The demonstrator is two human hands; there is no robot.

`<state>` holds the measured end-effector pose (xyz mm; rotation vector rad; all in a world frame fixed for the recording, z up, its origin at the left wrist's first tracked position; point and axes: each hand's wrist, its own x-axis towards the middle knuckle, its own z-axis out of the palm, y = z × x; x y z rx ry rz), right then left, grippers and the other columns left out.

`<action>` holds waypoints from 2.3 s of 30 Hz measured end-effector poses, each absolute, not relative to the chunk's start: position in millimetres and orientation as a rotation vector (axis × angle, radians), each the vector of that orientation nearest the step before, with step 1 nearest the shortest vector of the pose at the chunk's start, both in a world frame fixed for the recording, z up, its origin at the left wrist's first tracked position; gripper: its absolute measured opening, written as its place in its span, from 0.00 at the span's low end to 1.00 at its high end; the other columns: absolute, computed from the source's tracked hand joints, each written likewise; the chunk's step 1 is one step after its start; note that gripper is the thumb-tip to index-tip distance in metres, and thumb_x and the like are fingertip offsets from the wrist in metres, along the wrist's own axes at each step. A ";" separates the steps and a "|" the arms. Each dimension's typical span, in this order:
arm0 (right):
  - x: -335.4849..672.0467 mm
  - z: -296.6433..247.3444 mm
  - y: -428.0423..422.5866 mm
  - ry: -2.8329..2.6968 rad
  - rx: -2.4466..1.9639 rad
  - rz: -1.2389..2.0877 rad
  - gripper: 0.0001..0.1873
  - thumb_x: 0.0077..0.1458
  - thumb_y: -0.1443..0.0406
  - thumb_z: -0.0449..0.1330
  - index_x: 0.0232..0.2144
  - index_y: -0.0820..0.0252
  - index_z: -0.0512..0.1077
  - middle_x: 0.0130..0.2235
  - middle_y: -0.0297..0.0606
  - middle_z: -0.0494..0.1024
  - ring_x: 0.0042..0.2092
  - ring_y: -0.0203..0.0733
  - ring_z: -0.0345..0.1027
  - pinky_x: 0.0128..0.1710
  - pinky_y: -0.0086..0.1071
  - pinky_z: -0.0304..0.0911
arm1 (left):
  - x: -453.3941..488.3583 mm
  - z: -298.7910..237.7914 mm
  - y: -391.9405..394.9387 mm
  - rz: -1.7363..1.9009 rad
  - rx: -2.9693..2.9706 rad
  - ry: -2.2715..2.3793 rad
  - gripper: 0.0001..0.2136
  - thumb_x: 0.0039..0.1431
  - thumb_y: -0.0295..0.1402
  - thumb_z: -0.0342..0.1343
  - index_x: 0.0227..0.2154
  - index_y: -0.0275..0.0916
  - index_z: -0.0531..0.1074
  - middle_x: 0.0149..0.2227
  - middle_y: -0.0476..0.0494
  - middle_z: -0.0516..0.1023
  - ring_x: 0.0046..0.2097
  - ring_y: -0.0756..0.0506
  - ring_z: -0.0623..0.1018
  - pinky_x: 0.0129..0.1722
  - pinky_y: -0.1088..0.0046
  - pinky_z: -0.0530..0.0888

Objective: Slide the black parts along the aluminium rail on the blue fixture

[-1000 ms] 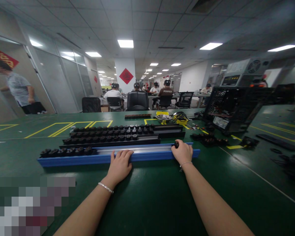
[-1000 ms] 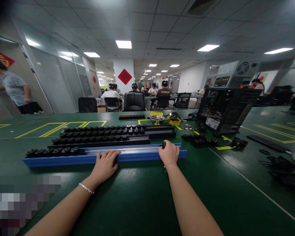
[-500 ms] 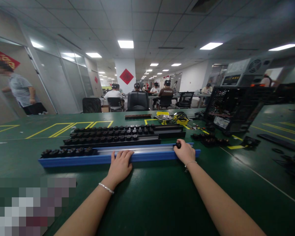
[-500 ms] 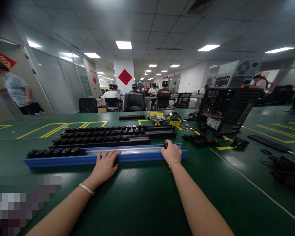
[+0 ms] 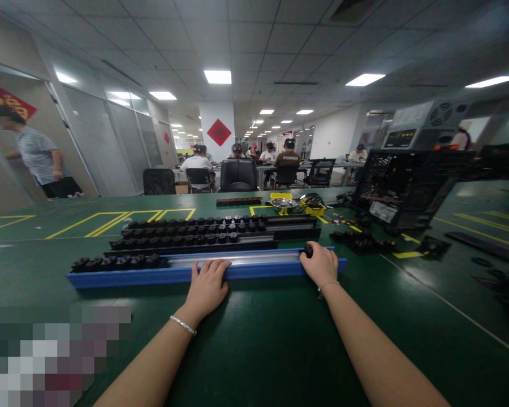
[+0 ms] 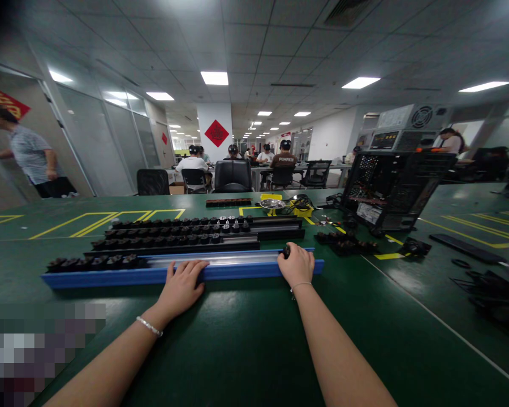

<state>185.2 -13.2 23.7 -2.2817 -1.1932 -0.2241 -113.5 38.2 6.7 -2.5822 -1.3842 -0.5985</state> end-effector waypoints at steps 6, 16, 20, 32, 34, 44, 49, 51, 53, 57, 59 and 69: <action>187.3 26.3 -15.0 -1.200 -2.280 -0.211 0.22 0.50 0.62 0.51 0.48 0.59 0.68 0.44 0.42 0.75 0.49 0.46 0.63 0.53 0.39 0.48 | -112.9 7.4 38.1 -0.587 -2.575 -1.390 0.23 0.51 0.31 0.50 0.52 0.48 0.63 0.54 0.46 0.69 0.56 0.41 0.65 0.60 0.49 0.46; 192.1 27.3 -16.1 -1.183 -2.295 -0.163 0.22 0.51 0.63 0.50 0.49 0.59 0.67 0.45 0.43 0.75 0.49 0.47 0.64 0.49 0.38 0.53 | -113.7 6.9 38.5 -0.593 -2.572 -1.371 0.23 0.52 0.31 0.50 0.52 0.48 0.63 0.53 0.46 0.70 0.55 0.41 0.65 0.60 0.48 0.46; 193.7 25.4 -15.4 -1.181 -2.307 -0.178 0.21 0.50 0.62 0.51 0.47 0.59 0.68 0.43 0.42 0.75 0.48 0.46 0.64 0.50 0.39 0.51 | -113.4 7.7 38.0 -0.574 -2.571 -1.381 0.23 0.52 0.31 0.50 0.53 0.48 0.63 0.54 0.45 0.69 0.55 0.40 0.65 0.60 0.48 0.46; 194.4 23.0 -17.1 -1.156 -2.263 -0.178 0.20 0.50 0.62 0.50 0.46 0.57 0.67 0.47 0.40 0.73 0.51 0.45 0.63 0.59 0.50 0.35 | -113.4 5.8 38.7 -0.592 -2.571 -1.383 0.23 0.52 0.31 0.50 0.53 0.48 0.63 0.54 0.46 0.69 0.56 0.41 0.65 0.60 0.49 0.45; 194.5 23.7 -17.3 -1.153 -2.268 -0.174 0.20 0.51 0.62 0.49 0.46 0.57 0.68 0.47 0.40 0.74 0.50 0.45 0.63 0.59 0.49 0.36 | -113.5 6.1 38.6 -0.596 -2.577 -1.382 0.23 0.51 0.31 0.50 0.52 0.48 0.63 0.54 0.46 0.69 0.55 0.41 0.65 0.60 0.48 0.45; 194.9 25.6 -19.6 -1.162 -2.286 -0.167 0.21 0.51 0.60 0.49 0.47 0.59 0.68 0.48 0.42 0.72 0.52 0.47 0.61 0.60 0.49 0.35 | -114.5 6.0 38.9 -0.602 -2.583 -1.368 0.23 0.52 0.31 0.50 0.53 0.48 0.62 0.53 0.46 0.69 0.56 0.41 0.65 0.61 0.48 0.44; 195.6 24.8 -18.9 -1.147 -2.284 -0.169 0.20 0.51 0.62 0.49 0.47 0.58 0.68 0.46 0.41 0.74 0.51 0.46 0.62 0.59 0.49 0.37 | -114.1 5.5 39.1 -0.585 -2.569 -1.363 0.23 0.52 0.31 0.50 0.53 0.48 0.62 0.53 0.46 0.70 0.55 0.41 0.65 0.61 0.48 0.44; 196.3 24.5 -18.5 -1.144 -2.283 -0.176 0.20 0.51 0.62 0.50 0.47 0.57 0.68 0.45 0.41 0.74 0.50 0.46 0.63 0.59 0.49 0.37 | -113.9 4.8 39.6 -0.593 -2.566 -1.359 0.23 0.52 0.31 0.50 0.52 0.48 0.63 0.53 0.46 0.70 0.55 0.41 0.66 0.61 0.48 0.44; 197.4 24.4 -18.4 -1.146 -2.284 -0.176 0.20 0.51 0.62 0.50 0.46 0.57 0.68 0.45 0.41 0.74 0.50 0.45 0.63 0.59 0.48 0.38 | -113.8 3.9 40.2 -0.608 -2.569 -1.351 0.23 0.52 0.31 0.50 0.52 0.48 0.63 0.53 0.46 0.70 0.55 0.41 0.66 0.61 0.47 0.44; 200.0 24.3 -18.8 -1.155 -2.288 -0.168 0.20 0.51 0.62 0.49 0.47 0.57 0.67 0.44 0.40 0.74 0.49 0.45 0.63 0.58 0.46 0.40 | -114.3 2.7 40.9 -0.618 -2.571 -1.346 0.23 0.52 0.31 0.50 0.53 0.48 0.62 0.53 0.47 0.70 0.55 0.41 0.65 0.61 0.47 0.44; 200.8 24.2 -19.7 -1.156 -2.290 -0.177 0.20 0.50 0.61 0.49 0.46 0.57 0.67 0.45 0.40 0.74 0.49 0.45 0.63 0.58 0.47 0.40 | -114.5 2.8 41.0 -0.608 -2.569 -1.351 0.23 0.52 0.31 0.50 0.53 0.48 0.62 0.53 0.47 0.70 0.55 0.41 0.65 0.61 0.47 0.44; 202.7 25.0 -22.3 -1.131 -2.323 -0.204 0.20 0.51 0.60 0.49 0.46 0.56 0.68 0.47 0.40 0.73 0.51 0.46 0.61 0.59 0.50 0.38 | -113.8 4.1 40.2 -0.578 -2.562 -1.368 0.23 0.53 0.32 0.50 0.53 0.48 0.62 0.53 0.46 0.70 0.55 0.41 0.65 0.61 0.49 0.44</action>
